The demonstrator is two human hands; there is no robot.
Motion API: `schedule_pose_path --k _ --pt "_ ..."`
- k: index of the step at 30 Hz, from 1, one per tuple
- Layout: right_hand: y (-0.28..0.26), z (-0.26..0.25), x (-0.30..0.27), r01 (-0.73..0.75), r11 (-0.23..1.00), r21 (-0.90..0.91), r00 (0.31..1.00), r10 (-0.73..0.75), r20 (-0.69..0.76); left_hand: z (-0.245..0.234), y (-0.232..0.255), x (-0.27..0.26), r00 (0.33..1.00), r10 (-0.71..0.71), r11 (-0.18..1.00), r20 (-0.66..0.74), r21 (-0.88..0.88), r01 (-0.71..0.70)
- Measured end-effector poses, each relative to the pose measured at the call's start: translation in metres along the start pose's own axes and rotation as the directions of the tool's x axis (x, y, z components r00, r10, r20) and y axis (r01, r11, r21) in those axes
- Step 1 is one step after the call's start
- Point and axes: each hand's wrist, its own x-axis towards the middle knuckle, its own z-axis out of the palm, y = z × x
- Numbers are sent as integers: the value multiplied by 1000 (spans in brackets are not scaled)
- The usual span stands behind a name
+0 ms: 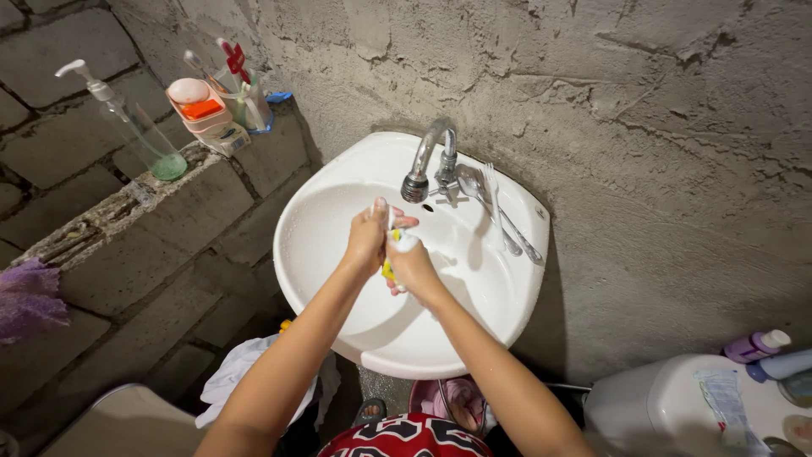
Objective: The person washes a toothbrush, forks, a glass, a metal bowl, and plates at a sink and then places them onto a storage shelf.
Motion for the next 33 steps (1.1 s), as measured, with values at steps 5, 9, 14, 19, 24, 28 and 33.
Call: schedule_pose_path --k 5,9,14,19,24,28,33 --pt "13 -6 -31 62 863 -502 976 -157 -149 1 -1 11 998 41 993 -49 -112 -46" --pt "17 -20 -36 216 738 -639 913 -384 -136 8 -14 -9 996 87 991 10 -108 -85" --pt "22 -36 -26 102 750 -653 952 -264 -154 -7 -21 -28 997 -64 997 43 -29 65" --pt "3 -58 -12 96 928 -361 983 -147 -115 -38 -15 -42 992 -112 975 60 198 98" --pt "-17 -51 -4 635 438 -636 667 -727 165 -24 4 -69 928 -283 958 241 111 263" --pt "-39 -24 -5 484 466 -741 739 -671 62 -7 24 -87 952 -275 959 137 108 261" --pt "-35 -10 -15 522 480 -706 766 -627 140 -6 36 -93 943 -261 961 208 144 234"
